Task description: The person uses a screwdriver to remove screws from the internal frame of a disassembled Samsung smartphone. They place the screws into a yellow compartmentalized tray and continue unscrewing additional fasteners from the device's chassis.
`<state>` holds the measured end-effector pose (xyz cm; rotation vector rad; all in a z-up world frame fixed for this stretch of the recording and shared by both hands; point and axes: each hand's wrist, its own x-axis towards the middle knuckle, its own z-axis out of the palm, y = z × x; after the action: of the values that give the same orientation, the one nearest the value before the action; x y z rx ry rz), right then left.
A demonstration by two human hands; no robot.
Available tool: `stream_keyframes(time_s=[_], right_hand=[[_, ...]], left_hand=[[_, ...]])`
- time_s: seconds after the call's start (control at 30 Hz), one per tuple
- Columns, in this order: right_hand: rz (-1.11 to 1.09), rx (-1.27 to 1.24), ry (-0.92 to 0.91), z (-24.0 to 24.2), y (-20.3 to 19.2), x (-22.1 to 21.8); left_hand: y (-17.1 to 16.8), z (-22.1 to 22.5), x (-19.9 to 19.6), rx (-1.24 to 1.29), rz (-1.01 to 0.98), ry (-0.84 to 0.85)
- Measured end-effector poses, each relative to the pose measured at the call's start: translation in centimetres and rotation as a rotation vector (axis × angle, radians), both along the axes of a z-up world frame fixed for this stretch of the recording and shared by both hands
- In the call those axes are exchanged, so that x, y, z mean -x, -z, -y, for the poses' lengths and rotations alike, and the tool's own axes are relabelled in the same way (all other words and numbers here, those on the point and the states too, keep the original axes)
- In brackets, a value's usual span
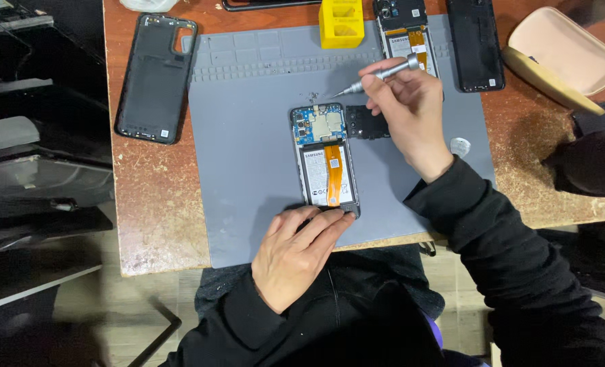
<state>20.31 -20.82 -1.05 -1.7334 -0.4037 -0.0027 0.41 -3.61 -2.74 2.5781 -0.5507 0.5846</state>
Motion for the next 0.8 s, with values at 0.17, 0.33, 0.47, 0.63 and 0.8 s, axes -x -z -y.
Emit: stream_keyframes(time_s=[0.17, 0.33, 0.47, 0.63, 0.8], right_hand=[[0.016, 0.023, -0.015, -0.05, 0.24, 0.03], [0.031, 0.01, -0.023, -0.07, 0.53, -0.15], [0.036, 0.002, -0.043, -0.16, 0.44, -0.16], [0.031, -0.009, -0.041, -0.11, 0.49, -0.2], [-0.004, -0.057, -0.027, 0.26, -0.13, 0.17]], left_hand=[[0.07, 0.01, 0.07, -0.004, -0.007, -0.005], [-0.17, 0.04, -0.08, 0.004, 0.012, -0.014], [-0.18, 0.04, -0.07, 0.005, 0.007, -0.013], [-0.12, 0.02, -0.04, 0.009, -0.001, -0.009], [-0.21, 0.02, -0.07, 0.004, 0.007, -0.011]])
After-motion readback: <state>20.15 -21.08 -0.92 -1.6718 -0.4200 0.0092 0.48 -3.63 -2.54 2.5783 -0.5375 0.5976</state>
